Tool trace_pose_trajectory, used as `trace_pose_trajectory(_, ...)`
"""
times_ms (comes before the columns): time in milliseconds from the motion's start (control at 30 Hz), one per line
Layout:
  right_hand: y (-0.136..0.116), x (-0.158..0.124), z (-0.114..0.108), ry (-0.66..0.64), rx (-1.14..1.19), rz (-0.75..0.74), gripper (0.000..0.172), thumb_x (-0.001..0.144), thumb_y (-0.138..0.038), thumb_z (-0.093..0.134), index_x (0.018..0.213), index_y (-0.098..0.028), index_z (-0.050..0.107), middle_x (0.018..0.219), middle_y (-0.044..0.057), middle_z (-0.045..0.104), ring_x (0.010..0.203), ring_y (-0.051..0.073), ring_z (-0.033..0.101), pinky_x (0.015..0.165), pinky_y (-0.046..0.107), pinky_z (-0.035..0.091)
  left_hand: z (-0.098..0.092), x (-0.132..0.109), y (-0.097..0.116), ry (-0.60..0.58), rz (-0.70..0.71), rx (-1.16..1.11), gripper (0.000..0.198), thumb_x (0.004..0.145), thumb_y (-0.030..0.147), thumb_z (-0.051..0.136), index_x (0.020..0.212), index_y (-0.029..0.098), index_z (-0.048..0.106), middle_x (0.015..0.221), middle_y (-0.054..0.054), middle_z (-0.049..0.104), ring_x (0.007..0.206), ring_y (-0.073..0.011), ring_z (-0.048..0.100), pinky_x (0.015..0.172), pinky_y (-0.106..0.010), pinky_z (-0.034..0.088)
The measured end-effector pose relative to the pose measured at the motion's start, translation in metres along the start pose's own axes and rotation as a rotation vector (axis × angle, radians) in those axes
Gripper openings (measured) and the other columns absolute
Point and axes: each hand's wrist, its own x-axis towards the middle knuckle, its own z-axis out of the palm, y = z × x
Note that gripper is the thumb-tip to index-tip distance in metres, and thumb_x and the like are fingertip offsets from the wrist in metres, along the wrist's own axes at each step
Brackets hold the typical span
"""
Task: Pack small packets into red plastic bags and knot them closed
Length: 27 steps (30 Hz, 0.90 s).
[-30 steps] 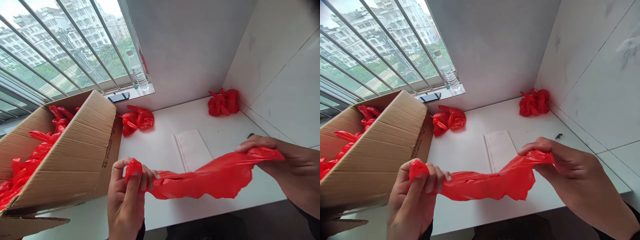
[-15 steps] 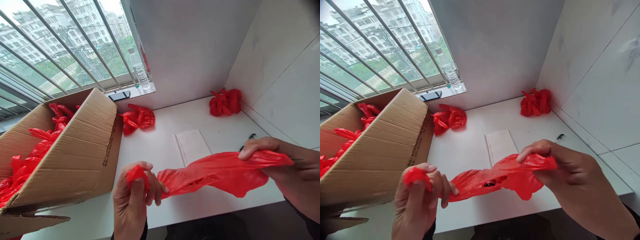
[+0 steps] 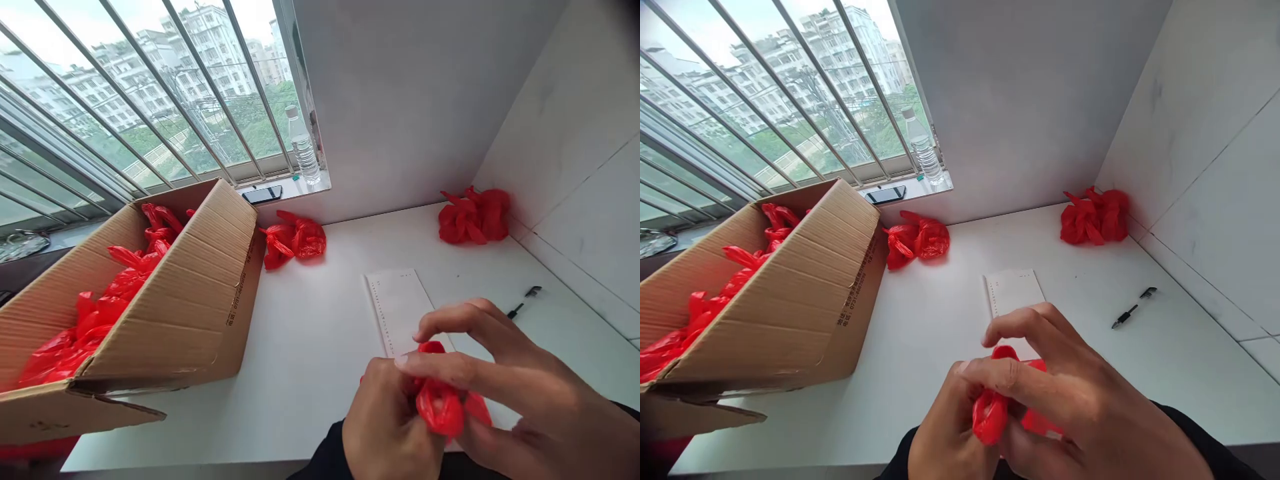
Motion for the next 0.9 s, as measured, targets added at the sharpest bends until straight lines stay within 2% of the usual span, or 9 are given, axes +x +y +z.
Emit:
trace_pose_trajectory(67,0.012,-0.002,-0.002,-0.025,-0.031,-0.007,0.045,0.093,-0.033,0.063,0.136,-0.042,0.053,0.127,0.003,0.057,0.111,0.021,0.063,0.082,0.031,0.063,-0.006,0.011,-0.002,-0.101,0.004,-0.050,0.012,0.079,0.035,0.069,0.072,0.026,0.072,0.072,-0.002,0.069,0.064,-0.0191,0.060,0.057,-0.029,0.042)
trace_pose_trajectory(133,0.025,-0.002,-0.003,-0.074,0.047,0.017,0.043,0.096,-0.038,0.061,0.137,-0.040,0.051,0.123,0.002,0.060,0.107,0.020,0.064,0.082,0.030,0.062,-0.013,0.021,-0.003,-0.318,0.014,-0.098,0.035,0.089,0.047,0.058,0.066,0.020,0.064,0.062,-0.001,0.059,0.057,-0.0140,0.049,0.055,-0.027,0.036)
trace_pose_trajectory(200,0.031,0.001,-0.003,-0.127,0.172,0.082,0.032,0.098,-0.038,0.058,0.130,-0.038,0.056,0.111,0.000,0.064,0.099,0.017,0.065,0.080,0.027,0.060,-0.018,0.030,-0.004,-0.508,0.027,-0.150,0.048,0.095,0.055,0.047,0.064,0.018,0.054,0.058,0.001,0.048,0.056,-0.0110,0.039,0.055,-0.026,0.033)
trace_pose_trajectory(267,0.030,0.004,-0.002,-0.142,0.275,0.168,0.018,0.100,-0.038,0.056,0.117,-0.036,0.062,0.101,-0.001,0.064,0.092,0.015,0.064,0.076,0.026,0.056,-0.021,0.036,-0.007,-0.580,0.011,-0.194,0.049,0.095,0.058,0.047,0.066,0.018,0.049,0.061,0.003,0.042,0.058,-0.0102,0.036,0.057,-0.025,0.032)
trace_pose_trajectory(367,0.026,0.010,-0.001,-0.097,0.359,0.282,0.013,0.100,-0.040,0.055,0.099,-0.033,0.065,0.092,-0.003,0.064,0.085,0.014,0.062,0.073,0.026,0.051,-0.023,0.044,-0.016,-0.588,-0.097,-0.322,0.046,0.096,0.059,0.045,0.079,0.018,0.055,0.061,0.004,0.041,0.055,-0.0095,0.036,0.055,-0.024,0.031)
trace_pose_trajectory(500,0.023,0.010,0.002,-0.040,0.368,0.386,0.016,0.101,-0.041,0.054,0.095,-0.032,0.065,0.089,-0.004,0.063,0.080,0.013,0.059,0.073,0.027,0.046,-0.024,0.059,-0.032,-0.557,-0.169,-0.506,0.043,0.099,0.054,0.043,0.115,0.017,0.060,0.054,0.002,0.053,0.051,-0.0120,0.049,0.057,-0.025,0.039)
trace_pose_trajectory(733,0.029,0.005,0.013,-0.127,0.389,0.226,0.013,0.100,-0.037,0.056,0.093,-0.030,0.063,0.092,-0.003,0.062,0.093,0.014,0.058,0.085,0.027,0.045,-0.031,0.067,-0.037,-0.563,-0.057,-0.482,0.023,0.085,0.033,0.075,0.082,0.014,0.063,0.073,-0.001,0.061,0.066,-0.0092,0.055,0.066,-0.022,0.044)
trace_pose_trajectory(833,0.040,0.011,0.023,-0.112,0.404,0.231,0.020,0.102,-0.042,0.052,0.118,-0.033,0.060,0.124,0.000,0.059,0.122,0.018,0.051,0.104,0.032,0.040,-0.035,0.063,-0.035,-0.621,-0.014,-0.408,0.018,0.078,0.017,0.077,0.084,0.015,0.059,0.074,0.002,0.059,0.065,-0.0071,0.050,0.064,-0.020,0.042)
trace_pose_trajectory(900,0.048,0.015,0.032,-0.183,0.481,0.280,0.031,0.104,-0.045,0.046,0.131,-0.034,0.053,0.124,0.001,0.061,0.117,0.018,0.056,0.100,0.033,0.044,-0.035,0.061,-0.037,-0.603,0.076,-0.325,0.019,0.078,0.008,0.071,0.088,0.017,0.058,0.078,0.002,0.059,0.066,-0.0078,0.051,0.062,-0.020,0.043)
